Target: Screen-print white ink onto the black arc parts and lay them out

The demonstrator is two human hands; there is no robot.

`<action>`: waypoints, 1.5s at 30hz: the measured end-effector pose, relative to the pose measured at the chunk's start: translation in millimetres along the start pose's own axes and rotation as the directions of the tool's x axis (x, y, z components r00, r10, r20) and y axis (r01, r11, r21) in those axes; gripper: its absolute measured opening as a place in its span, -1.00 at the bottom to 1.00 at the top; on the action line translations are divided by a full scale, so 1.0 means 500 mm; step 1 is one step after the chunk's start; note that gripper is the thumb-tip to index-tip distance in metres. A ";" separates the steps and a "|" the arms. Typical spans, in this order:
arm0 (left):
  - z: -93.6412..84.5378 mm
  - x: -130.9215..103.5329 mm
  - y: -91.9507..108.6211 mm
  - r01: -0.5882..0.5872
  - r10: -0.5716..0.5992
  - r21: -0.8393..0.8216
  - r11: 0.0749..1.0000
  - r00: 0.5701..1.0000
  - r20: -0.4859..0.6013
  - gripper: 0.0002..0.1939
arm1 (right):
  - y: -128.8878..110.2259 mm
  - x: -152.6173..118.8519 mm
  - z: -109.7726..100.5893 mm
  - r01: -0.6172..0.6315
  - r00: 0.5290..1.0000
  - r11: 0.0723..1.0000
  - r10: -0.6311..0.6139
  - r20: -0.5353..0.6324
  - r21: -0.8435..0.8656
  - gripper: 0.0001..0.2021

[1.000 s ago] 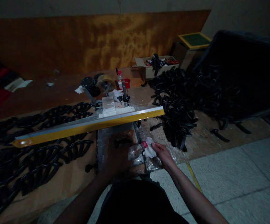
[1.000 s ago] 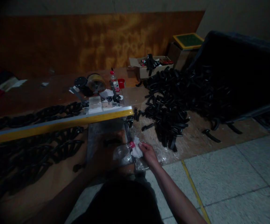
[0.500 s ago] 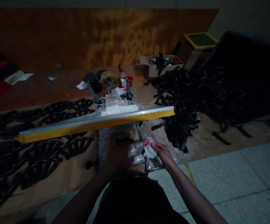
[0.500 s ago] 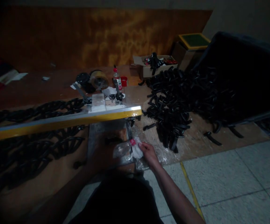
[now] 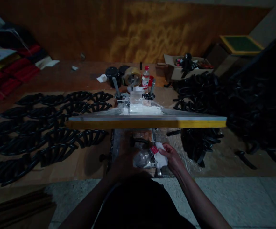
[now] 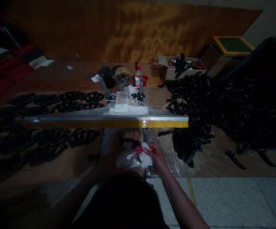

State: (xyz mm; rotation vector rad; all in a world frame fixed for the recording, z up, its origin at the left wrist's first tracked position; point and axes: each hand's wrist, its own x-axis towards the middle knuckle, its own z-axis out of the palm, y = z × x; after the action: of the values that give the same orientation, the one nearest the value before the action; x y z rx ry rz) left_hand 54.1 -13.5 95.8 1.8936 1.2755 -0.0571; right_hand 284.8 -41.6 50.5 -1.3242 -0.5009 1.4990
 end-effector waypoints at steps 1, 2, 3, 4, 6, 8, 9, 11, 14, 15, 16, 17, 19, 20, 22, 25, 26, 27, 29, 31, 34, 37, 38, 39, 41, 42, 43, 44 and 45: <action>-0.001 -0.007 -0.011 0.005 -0.005 -0.020 1.000 1.000 -0.008 -0.27 | 0.000 0.007 0.005 0.023 1.000 0.999 -0.022 0.008 -0.045 -0.58; -0.002 -0.014 -0.023 0.021 -0.022 -0.037 0.999 1.000 -0.017 -0.28 | -0.001 0.016 0.010 0.063 0.998 0.991 -0.062 0.014 -0.114 -0.59; -0.003 -0.020 -0.037 0.051 -0.053 -0.052 0.997 0.998 -0.032 -0.30 | -0.002 0.027 0.015 0.121 0.993 0.970 -0.119 0.022 -0.210 -0.62; -0.003 -0.027 -0.051 0.089 -0.093 -0.075 0.993 0.994 -0.058 -0.31 | -0.004 0.038 0.021 0.195 0.980 0.924 -0.193 0.040 -0.329 -0.67; -0.002 -0.041 -0.083 0.141 -0.162 -0.155 0.978 0.978 -0.132 -0.32 | -0.007 0.063 0.040 0.365 0.925 0.727 -0.352 0.141 -0.582 -0.82; -0.003 -0.054 -0.111 0.153 -0.209 -0.257 0.954 0.956 -0.205 -0.33 | -0.009 0.088 0.067 0.493 0.853 0.445 -0.418 0.314 -0.747 -0.91; -0.006 -0.061 -0.121 0.149 -0.226 -0.311 0.939 0.947 -0.229 -0.32 | -0.007 0.100 0.082 0.529 0.827 0.311 -0.398 0.397 -0.789 -0.88; -0.016 -0.073 -0.135 0.155 -0.274 -0.421 0.894 0.932 -0.238 -0.30 | -0.001 0.123 0.113 0.541 0.818 0.106 -0.298 0.492 -0.834 -0.84; -0.039 -0.088 -0.138 0.150 -0.321 -0.529 0.835 0.914 -0.247 -0.30 | 0.009 0.146 0.146 0.485 0.856 -0.043 -0.182 0.484 -0.874 -0.81; -0.046 -0.091 -0.137 0.138 -0.326 -0.535 0.833 0.905 -0.273 -0.33 | 0.010 0.150 0.151 0.470 0.866 -0.062 -0.161 0.473 -0.881 -0.81; -0.052 -0.094 -0.136 0.127 -0.327 -0.529 0.839 0.895 -0.305 -0.36 | 0.009 0.153 0.152 0.460 0.873 -0.072 -0.144 0.465 -0.885 -0.82; -0.056 -0.096 -0.136 0.118 -0.327 -0.516 0.848 0.883 -0.336 -0.39 | 0.006 0.154 0.151 0.451 0.880 -0.077 -0.127 0.457 -0.889 -0.83; -0.060 -0.099 -0.137 0.124 -0.341 -0.504 0.855 0.866 -0.365 -0.40 | -0.002 0.156 0.145 0.433 0.893 -0.081 -0.096 0.440 -0.898 -0.87; -0.060 -0.100 -0.138 0.135 -0.353 -0.508 0.851 0.862 -0.363 -0.39 | -0.005 0.156 0.142 0.425 0.898 -0.082 -0.087 0.432 -0.901 -0.88; -0.057 -0.101 -0.139 0.152 -0.375 -0.524 0.838 0.858 -0.350 -0.35 | -0.008 0.159 0.141 0.420 0.900 -0.084 -0.085 0.427 -0.904 -0.88; -0.055 -0.100 -0.137 0.167 -0.386 -0.518 0.839 0.854 -0.349 -0.34 | -0.002 0.166 0.154 0.439 0.890 -0.096 -0.088 0.447 -0.893 -0.88; -0.055 -0.100 -0.135 0.173 -0.383 -0.506 0.845 0.856 -0.347 -0.35 | 0.002 0.168 0.159 0.449 0.885 -0.097 -0.087 0.457 -0.888 -0.88; -0.056 -0.100 -0.134 0.175 -0.379 -0.498 0.849 0.859 -0.343 -0.37 | 0.005 0.169 0.163 0.458 0.881 -0.097 -0.084 0.466 -0.883 -0.88; -0.059 -0.101 -0.131 0.160 -0.363 -0.501 0.850 0.868 -0.339 -0.40 | 0.010 0.169 0.167 0.470 0.874 -0.094 -0.089 0.478 -0.878 -0.88; -0.062 -0.103 -0.130 0.130 -0.347 -0.521 0.844 0.872 -0.345 -0.41 | 0.015 0.165 0.168 0.493 0.862 -0.086 -0.092 0.499 -0.866 -0.88; -0.063 -0.106 -0.131 0.129 -0.360 -0.519 0.845 0.855 -0.373 -0.39 | 0.020 0.157 0.178 0.561 0.822 -0.086 -0.063 0.567 -0.823 -0.90; -0.064 -0.107 -0.131 0.141 -0.363 -0.495 0.857 0.848 -0.386 -0.36 | 0.021 0.154 0.196 0.558 0.822 -0.124 -0.057 0.567 -0.821 -0.87; -0.065 -0.107 -0.130 0.148 -0.367 -0.492 0.858 0.847 -0.385 -0.36 | 0.020 0.154 0.200 0.544 0.828 -0.135 -0.068 0.556 -0.828 -0.85; -0.066 -0.107 -0.129 0.153 -0.370 -0.492 0.857 0.847 -0.382 -0.37 | 0.020 0.154 0.202 0.541 0.830 -0.140 -0.075 0.553 -0.830 -0.84; -0.067 -0.107 -0.127 0.163 -0.386 -0.496 0.853 0.837 -0.387 -0.38 | 0.021 0.156 0.202 0.575 0.807 -0.133 -0.071 0.586 -0.808 -0.85; -0.067 -0.107 -0.127 0.167 -0.391 -0.498 0.851 0.834 -0.388 -0.37 | 0.022 0.157 0.200 0.603 0.788 -0.125 -0.065 0.613 -0.788 -0.88; -0.066 -0.107 -0.129 0.167 -0.393 -0.501 0.849 0.834 -0.388 -0.36 | 0.024 0.158 0.198 0.623 0.773 -0.117 -0.062 0.632 -0.773 -0.89; -0.064 -0.107 -0.131 0.165 -0.392 -0.504 0.848 0.835 -0.387 -0.33 | 0.026 0.160 0.196 0.628 0.769 -0.110 -0.067 0.636 -0.770 -0.90; -0.062 -0.106 -0.134 0.159 -0.388 -0.507 0.847 0.837 -0.386 -0.31 | 0.028 0.162 0.194 0.621 0.773 -0.105 -0.081 0.629 -0.777 -0.90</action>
State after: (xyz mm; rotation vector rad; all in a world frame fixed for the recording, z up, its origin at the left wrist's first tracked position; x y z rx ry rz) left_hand -36.3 -23.7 100.0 1.3300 1.7175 0.5504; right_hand 202.3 53.1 30.2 -1.5823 -2.4414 0.6639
